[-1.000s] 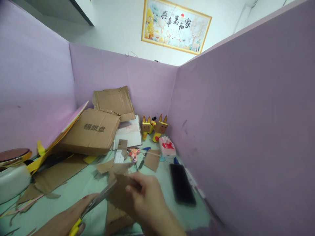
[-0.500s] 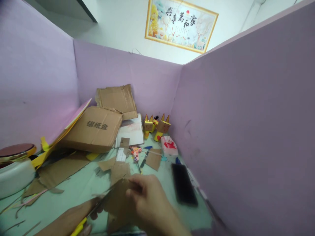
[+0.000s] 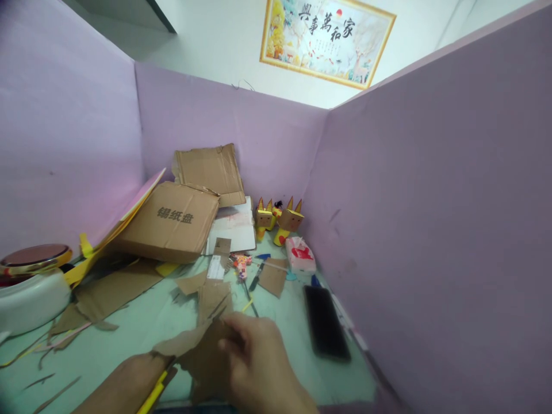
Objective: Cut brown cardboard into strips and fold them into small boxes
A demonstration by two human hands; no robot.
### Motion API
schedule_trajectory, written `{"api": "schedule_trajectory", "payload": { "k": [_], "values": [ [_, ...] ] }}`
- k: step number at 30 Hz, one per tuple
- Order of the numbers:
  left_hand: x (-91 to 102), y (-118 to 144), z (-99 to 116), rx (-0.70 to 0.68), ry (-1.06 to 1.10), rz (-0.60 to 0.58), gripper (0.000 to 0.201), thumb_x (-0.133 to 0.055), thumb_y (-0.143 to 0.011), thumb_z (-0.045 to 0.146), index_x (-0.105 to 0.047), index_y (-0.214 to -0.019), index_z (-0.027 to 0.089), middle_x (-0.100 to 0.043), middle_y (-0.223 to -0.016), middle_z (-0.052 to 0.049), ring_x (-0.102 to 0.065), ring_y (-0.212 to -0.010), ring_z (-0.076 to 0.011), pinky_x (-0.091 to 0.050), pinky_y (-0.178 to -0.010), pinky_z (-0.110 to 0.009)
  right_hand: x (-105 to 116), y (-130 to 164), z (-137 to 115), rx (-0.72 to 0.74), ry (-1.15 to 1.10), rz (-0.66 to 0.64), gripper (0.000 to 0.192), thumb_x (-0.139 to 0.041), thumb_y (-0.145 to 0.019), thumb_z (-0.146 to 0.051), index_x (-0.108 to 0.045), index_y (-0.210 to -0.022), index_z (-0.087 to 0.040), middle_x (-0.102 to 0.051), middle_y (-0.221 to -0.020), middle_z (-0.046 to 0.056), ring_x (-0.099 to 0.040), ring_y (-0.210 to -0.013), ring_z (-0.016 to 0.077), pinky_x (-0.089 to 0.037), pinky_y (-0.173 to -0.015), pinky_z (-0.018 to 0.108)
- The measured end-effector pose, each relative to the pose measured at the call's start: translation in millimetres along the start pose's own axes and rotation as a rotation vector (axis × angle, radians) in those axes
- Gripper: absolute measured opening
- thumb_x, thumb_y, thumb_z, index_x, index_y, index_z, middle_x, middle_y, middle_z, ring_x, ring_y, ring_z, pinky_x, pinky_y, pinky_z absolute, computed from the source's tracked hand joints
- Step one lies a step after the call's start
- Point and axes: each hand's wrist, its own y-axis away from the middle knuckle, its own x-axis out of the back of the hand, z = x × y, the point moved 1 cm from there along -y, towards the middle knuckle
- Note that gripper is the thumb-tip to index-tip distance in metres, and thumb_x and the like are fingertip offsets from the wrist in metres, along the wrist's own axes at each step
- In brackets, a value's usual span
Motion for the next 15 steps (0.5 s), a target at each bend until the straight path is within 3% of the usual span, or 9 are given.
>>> {"api": "schedule_trajectory", "payload": {
  "k": [8, 11, 13, 15],
  "values": [
    [-5.1, -4.0, -1.4, 0.046, 0.103, -0.031, 0.027, -0.051, -0.086, 0.03, -0.053, -0.111, 0.02, -0.055, -0.115, -0.007, -0.057, -0.095, -0.0189, -0.049, -0.079, -0.037, -3.6, -1.7, 4.6, -0.044, -0.054, 0.013, 0.01, -0.05, -0.071, -0.017, -0.06, -0.067, -0.017, -0.056, -0.061, -0.003, -0.048, -0.06, 0.0129, -0.033, -0.052, 0.021],
    [-11.3, -2.5, -3.6, 0.078, 0.166, -0.028, 0.02, -0.051, -0.085, 0.035, -0.06, -0.094, 0.019, -0.064, -0.085, -0.002, -0.061, -0.074, -0.0152, -0.051, -0.066, -0.027, -3.8, -3.8, 4.5, -0.053, -0.064, 0.031, 0.009, -0.051, -0.07, -0.016, -0.058, -0.065, -0.017, -0.053, -0.06, -0.003, -0.047, -0.061, 0.0126, -0.033, -0.053, 0.021],
    [-11.0, -2.2, -7.3, 0.113, 0.225, -0.027, 0.029, -0.043, -0.086, 0.041, -0.059, -0.074, 0.019, -0.057, -0.053, 0.002, -0.056, -0.048, -0.0114, -0.046, -0.048, -0.02, -2.1, -4.9, 3.4, -0.066, -0.145, 0.02, 0.007, -0.053, -0.069, -0.017, -0.06, -0.066, -0.016, -0.056, -0.063, -0.002, -0.05, -0.064, 0.0137, -0.035, -0.056, 0.021],
    [-3.4, -4.4, -12.5, 0.177, 0.381, 0.063, 0.037, -0.037, -0.085, 0.046, -0.054, -0.066, 0.019, -0.046, -0.038, 0.004, -0.045, -0.032, -0.0098, -0.038, -0.034, -0.019, 0.6, -5.3, 3.5, -0.112, -0.305, -0.022, 0.006, -0.058, -0.067, -0.02, -0.061, -0.067, -0.016, -0.059, -0.063, -0.001, -0.052, -0.063, 0.0142, -0.037, -0.056, 0.022]
  ]
}}
